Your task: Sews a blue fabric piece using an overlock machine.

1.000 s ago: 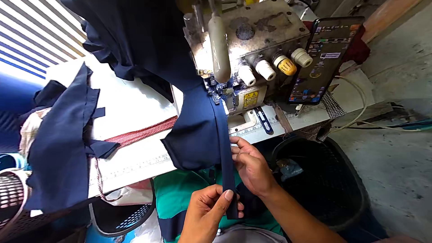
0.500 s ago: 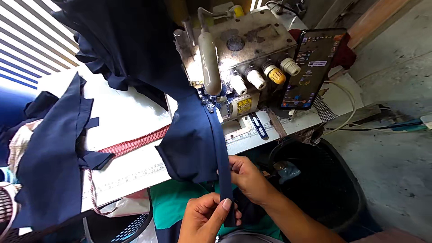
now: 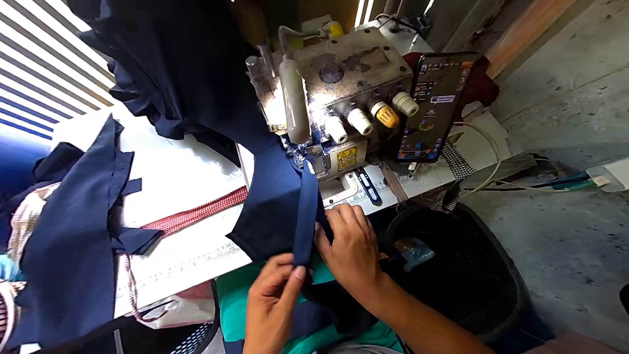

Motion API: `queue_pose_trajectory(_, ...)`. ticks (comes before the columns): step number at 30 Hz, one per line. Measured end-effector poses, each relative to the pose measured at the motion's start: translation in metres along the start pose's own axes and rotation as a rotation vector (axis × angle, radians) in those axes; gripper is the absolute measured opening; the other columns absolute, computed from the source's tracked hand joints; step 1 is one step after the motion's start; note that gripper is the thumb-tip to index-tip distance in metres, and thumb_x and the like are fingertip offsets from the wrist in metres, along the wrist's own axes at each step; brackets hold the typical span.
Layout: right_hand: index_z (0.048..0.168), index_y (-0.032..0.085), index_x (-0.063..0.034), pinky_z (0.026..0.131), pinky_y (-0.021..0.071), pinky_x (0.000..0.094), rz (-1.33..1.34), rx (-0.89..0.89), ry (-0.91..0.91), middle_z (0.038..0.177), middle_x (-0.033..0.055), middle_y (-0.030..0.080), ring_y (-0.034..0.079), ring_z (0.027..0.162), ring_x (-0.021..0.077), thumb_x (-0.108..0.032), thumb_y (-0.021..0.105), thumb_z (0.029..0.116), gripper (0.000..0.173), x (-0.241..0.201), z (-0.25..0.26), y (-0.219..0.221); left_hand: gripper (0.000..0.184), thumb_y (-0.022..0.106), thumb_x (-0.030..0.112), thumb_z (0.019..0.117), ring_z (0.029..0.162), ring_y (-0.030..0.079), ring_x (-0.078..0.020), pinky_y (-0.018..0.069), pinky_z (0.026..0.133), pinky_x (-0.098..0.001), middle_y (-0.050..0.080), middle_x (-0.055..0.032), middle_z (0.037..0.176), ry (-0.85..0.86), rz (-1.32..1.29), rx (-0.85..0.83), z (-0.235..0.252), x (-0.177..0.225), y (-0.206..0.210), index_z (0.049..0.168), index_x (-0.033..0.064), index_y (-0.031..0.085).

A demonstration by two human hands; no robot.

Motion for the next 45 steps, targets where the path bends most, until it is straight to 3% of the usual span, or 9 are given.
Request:
queue_pose_trajectory(5,0.078,0.071,-0.0078,0.057,0.0543,0.0361,-0.133,-0.071,-0.044,0.072,0.0059,0.063,0.067,0.072,0.0239,-0.011,0.064,0.0883,0.013,-0.004,-0.005,0.000,0.026,0.061,0.021,0.0981,0.087,0.068,-0.0019,0.0578,0.068,-0.0183,0.051,-0.0189,0.148,0.056,0.394,0.371,0.019,-0.020,-0.041,0.086,0.0019,0.074)
queue_pose_trajectory(9,0.093,0.079,-0.0068,0.090,0.0568,0.0306,0.653,-0.316,-0.046,0.107,0.0051,0.074,0.067,0.103,0.0137,-0.013,0.068,0.0940,0.013,0.005,-0.004,-0.005,0.022,0.058,0.019,0.1018,0.072,0.072,-0.0106,0.0620,0.065,-0.0268,0.076,-0.0030,0.092,-0.187,-0.064,0.193,0.029,-0.011,-0.059,0.091,0.0091,0.075)
queue_pose_trajectory(13,0.106,0.069,0.0008,0.087,0.0569,0.0281,1.484,-0.662,0.249,0.097,0.0033,0.072,0.068,0.092,0.0068,-0.002,0.061,0.0976,0.012,0.026,-0.001,-0.006,0.023,0.057,0.023,0.1038,0.066,0.067,-0.0043,0.0581,0.063,-0.0202,0.072,0.0043,0.079,-0.065,-0.079,0.187,0.038,0.013,-0.079,0.090,0.0150,0.074)
queue_pose_trajectory(19,0.100,0.075,-0.0030,0.087,0.0580,0.0245,0.995,-0.432,0.234,0.100,0.0029,0.074,0.069,0.096,0.0062,-0.016,0.067,0.0968,0.016,0.035,-0.026,0.004,0.025,0.062,0.025,0.0993,0.078,0.065,0.0025,0.0555,0.063,-0.0133,0.065,-0.0066,0.124,0.081,0.432,0.262,0.020,0.024,-0.074,0.090,0.0054,0.075)
queue_pose_trajectory(23,0.102,0.076,-0.0025,0.088,0.0569,0.0212,0.988,-0.421,0.196,0.101,0.0022,0.075,0.069,0.097,0.0031,-0.013,0.059,0.1006,0.019,0.031,-0.039,-0.007,0.020,0.062,0.031,0.1028,0.085,0.067,-0.0001,0.0575,0.073,-0.0185,0.071,0.0099,0.099,0.069,0.142,-0.069,-0.005,0.048,-0.034,0.092,0.0205,0.075)
queue_pose_trajectory(26,0.120,0.066,0.0038,0.088,0.0591,0.0263,1.280,-0.564,0.316,0.104,0.0080,0.073,0.070,0.096,0.0104,-0.003,0.056,0.1015,0.022,0.028,-0.042,-0.010,0.022,0.061,0.021,0.1035,0.078,0.073,-0.0101,0.0627,0.070,-0.0272,0.076,-0.0036,0.089,-0.110,-0.141,-0.300,-0.014,0.028,0.006,0.097,0.0067,0.075)
queue_pose_trajectory(32,0.104,0.071,0.0019,0.071,0.0619,0.0229,1.209,-0.454,0.368,0.090,0.0054,0.075,0.072,0.076,0.0088,-0.002,0.065,0.0960,0.011,0.029,-0.053,-0.017,0.022,0.064,0.018,0.1005,0.070,0.069,-0.0082,0.0598,0.066,-0.0251,0.074,-0.0033,0.079,-0.267,-0.132,-0.178,-0.015,-0.017,0.023,0.088,0.0047,0.077)
queue_pose_trajectory(41,0.105,0.074,0.0018,0.068,0.0605,0.0192,1.180,-0.520,0.288,0.091,0.0023,0.074,0.068,0.072,0.0034,-0.003,0.059,0.1000,0.017,0.033,-0.053,-0.027,0.025,0.058,0.015,0.1040,0.074,0.072,-0.0089,0.0615,0.071,-0.0258,0.075,-0.0038,0.082,-0.219,-0.208,-0.265,-0.014,-0.005,0.024,0.090,0.0023,0.075)
queue_pose_trajectory(45,0.104,0.074,0.0017,0.078,0.0610,0.0214,1.169,-0.513,0.218,0.099,0.0043,0.075,0.070,0.084,0.0053,-0.004,0.056,0.1002,0.020,0.035,-0.052,-0.029,0.022,0.064,0.015,0.1009,0.065,0.068,-0.0059,0.0583,0.061,-0.0217,0.072,-0.0017,0.074,-0.195,-0.090,-0.168,-0.014,-0.008,0.029,0.086,0.0033,0.076)
Point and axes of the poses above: each hand's wrist, its own z-axis towards the middle knuckle, its own y-axis out of the palm, x = y × z, the point moved 1 cm from there along z, towards the middle knuckle
